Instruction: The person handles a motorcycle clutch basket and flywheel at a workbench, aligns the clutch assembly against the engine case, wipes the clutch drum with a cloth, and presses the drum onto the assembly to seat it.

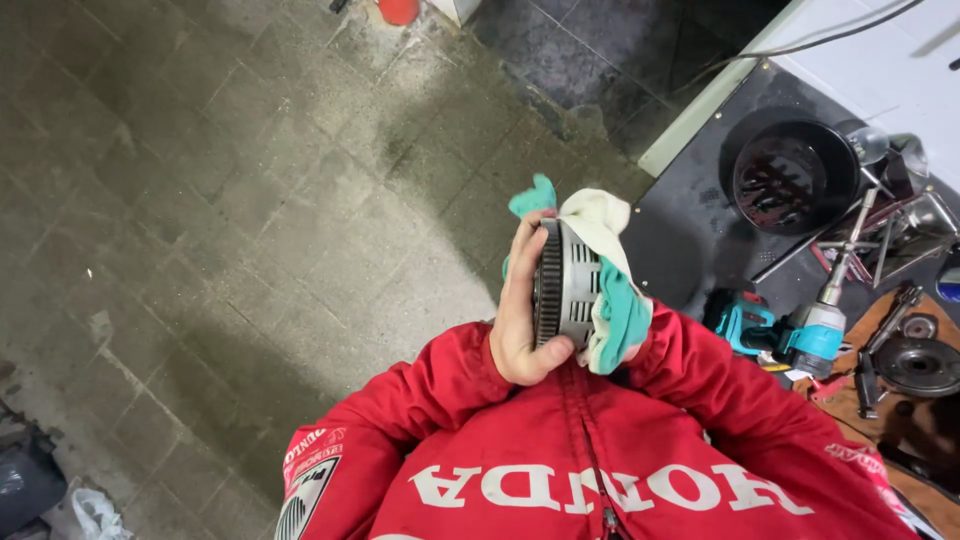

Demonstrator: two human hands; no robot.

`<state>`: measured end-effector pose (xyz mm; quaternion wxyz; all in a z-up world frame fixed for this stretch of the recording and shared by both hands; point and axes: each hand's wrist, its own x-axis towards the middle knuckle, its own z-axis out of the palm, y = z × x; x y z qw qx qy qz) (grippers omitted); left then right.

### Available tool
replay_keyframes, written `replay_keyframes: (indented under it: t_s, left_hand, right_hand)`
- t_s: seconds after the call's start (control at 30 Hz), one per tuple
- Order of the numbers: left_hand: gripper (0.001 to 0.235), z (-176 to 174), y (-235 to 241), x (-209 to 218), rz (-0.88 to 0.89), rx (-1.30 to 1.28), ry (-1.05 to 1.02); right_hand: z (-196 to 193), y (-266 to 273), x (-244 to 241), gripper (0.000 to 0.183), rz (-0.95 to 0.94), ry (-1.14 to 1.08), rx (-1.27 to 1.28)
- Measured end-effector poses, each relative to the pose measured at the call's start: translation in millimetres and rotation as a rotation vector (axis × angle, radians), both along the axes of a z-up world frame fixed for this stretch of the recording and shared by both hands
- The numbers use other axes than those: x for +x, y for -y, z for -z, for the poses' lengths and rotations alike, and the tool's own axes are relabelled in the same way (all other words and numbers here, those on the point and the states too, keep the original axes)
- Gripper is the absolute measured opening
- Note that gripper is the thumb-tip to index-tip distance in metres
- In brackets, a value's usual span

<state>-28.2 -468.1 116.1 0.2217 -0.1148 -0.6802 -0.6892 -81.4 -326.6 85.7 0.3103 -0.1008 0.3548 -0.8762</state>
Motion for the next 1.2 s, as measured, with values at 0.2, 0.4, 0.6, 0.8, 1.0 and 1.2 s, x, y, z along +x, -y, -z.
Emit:
replay_keyframes:
  t_s: [0.2, 0.4, 0.6, 0.8, 1.0, 1.2]
  left_hand:
    - [0.102, -32.4, 3.1, -3.6, 0.059, -0.095, -0.059]
    - [0.112, -42.6, 23.0, -33.7, 0.102, -0.322, -0.257]
    - [0.105, -37.8, 3.8, -23.0, 0.167, -0.037, -0.314]
    - [0.099, -82.4, -8.0, 11.3, 0.301, 0.371, 0.228]
    - [0.108, -54.3, 8.1, -21.0, 0.124, -0.132, -0.178]
    - [0.119, -68.5, 29.2, -67.7, 0.227, -0.304, -0.605]
  right_hand:
    - [-3.5, -0.2, -15.3, 0.07, 0.008, -0.248, 0.04]
    - [4.8, -8.7, -30.8, 0.066, 0.037, -0.478, 0.091]
    - [115.1, -85.9, -86.6, 0.062, 0.07, -0.728, 0.135]
    - [21.1, -29.3, -71.5, 0.058, 0.087, -0.962, 0.191]
    - [-16.5, -8.6, -78.4, 0.054, 0.09, -1.216, 0.23]
    - [-25.0, -11.0, -87.1, 0.051, 0.126, -1.449, 0.29]
